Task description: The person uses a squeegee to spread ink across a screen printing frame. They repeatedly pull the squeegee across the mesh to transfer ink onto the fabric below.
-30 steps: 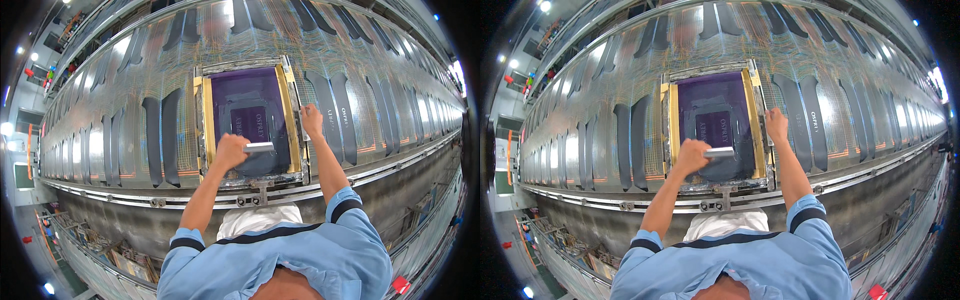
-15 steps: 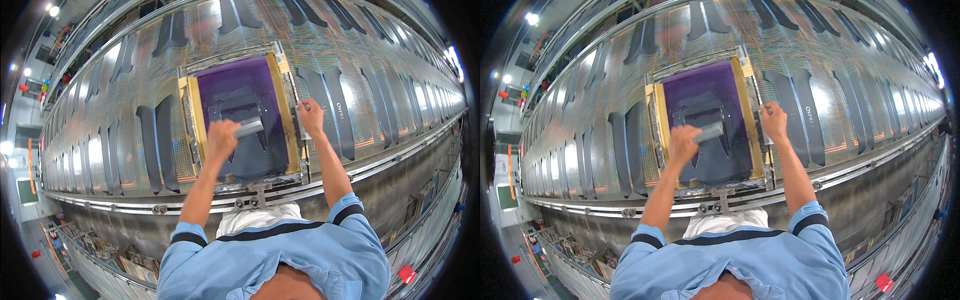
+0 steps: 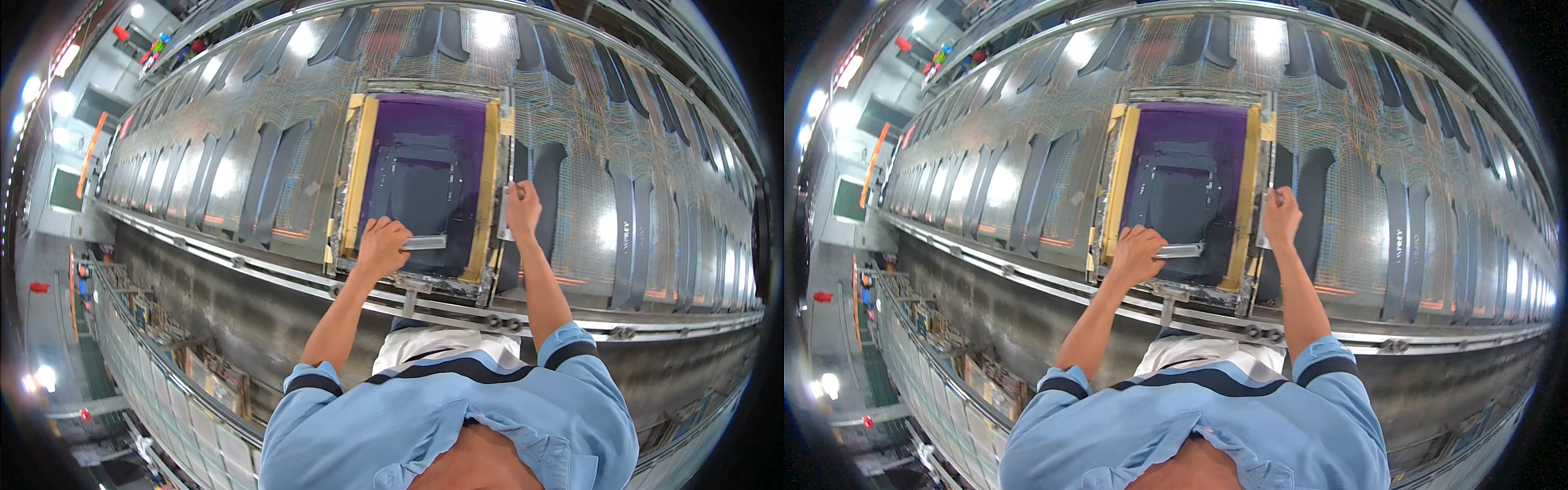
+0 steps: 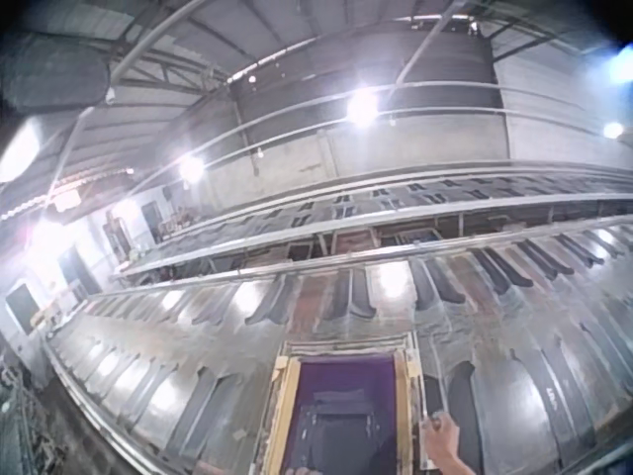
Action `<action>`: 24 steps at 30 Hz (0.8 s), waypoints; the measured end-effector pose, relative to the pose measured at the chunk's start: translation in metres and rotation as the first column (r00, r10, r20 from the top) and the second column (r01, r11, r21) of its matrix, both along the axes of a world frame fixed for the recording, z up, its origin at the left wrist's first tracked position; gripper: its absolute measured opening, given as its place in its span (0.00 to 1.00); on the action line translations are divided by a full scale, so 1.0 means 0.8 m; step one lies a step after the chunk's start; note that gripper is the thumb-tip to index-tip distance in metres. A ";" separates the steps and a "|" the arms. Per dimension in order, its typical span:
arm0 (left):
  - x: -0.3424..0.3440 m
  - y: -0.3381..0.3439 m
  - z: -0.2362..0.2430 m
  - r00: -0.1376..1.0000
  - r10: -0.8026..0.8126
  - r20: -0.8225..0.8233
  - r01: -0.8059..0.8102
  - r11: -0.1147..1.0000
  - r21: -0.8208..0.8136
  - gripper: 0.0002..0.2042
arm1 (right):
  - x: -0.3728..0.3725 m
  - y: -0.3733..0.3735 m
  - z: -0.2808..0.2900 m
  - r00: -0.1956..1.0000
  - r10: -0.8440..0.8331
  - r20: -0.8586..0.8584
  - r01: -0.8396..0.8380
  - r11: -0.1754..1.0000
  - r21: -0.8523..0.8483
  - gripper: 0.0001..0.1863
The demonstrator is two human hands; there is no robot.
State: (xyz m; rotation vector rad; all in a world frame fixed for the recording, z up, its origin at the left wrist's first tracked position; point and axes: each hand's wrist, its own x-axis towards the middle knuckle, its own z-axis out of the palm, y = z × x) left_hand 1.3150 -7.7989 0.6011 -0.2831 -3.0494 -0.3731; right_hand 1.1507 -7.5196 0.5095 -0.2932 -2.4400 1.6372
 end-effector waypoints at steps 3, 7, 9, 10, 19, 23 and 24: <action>0.008 -0.067 0.003 0.995 -0.010 0.096 0.023 0.992 -0.128 0.14 | 0.007 -0.063 0.004 1.000 0.026 0.017 -0.026 0.999 -0.026 0.13; -0.016 -0.099 0.030 0.986 -0.164 0.008 0.164 0.986 0.021 0.14 | 0.000 -0.082 -0.009 0.999 -0.021 -0.042 0.021 1.000 0.005 0.13; -0.032 -0.110 0.048 0.946 -0.323 0.005 0.323 0.946 0.027 0.14 | -0.003 -0.090 -0.009 1.000 -0.024 -0.014 0.024 0.999 0.026 0.13; -0.041 -0.117 0.049 0.919 -0.394 -0.003 0.394 0.919 0.027 0.13 | -0.002 -0.096 -0.009 1.000 -0.019 -0.006 0.020 0.999 0.034 0.13; -0.123 -0.049 -0.014 0.534 -0.828 0.170 0.838 0.545 0.020 0.16 | 0.007 -0.107 -0.031 0.999 -0.043 0.004 0.041 0.986 0.165 0.12; -0.132 -0.074 -0.024 0.475 -0.848 0.234 0.869 0.494 0.026 0.18 | 0.008 -0.109 -0.014 0.998 -0.043 0.046 0.037 0.991 0.126 0.11; -0.130 -0.088 -0.018 0.474 -0.848 0.239 0.870 0.492 0.020 0.18 | 0.008 -0.109 -0.016 0.998 -0.038 0.040 0.032 0.991 0.133 0.11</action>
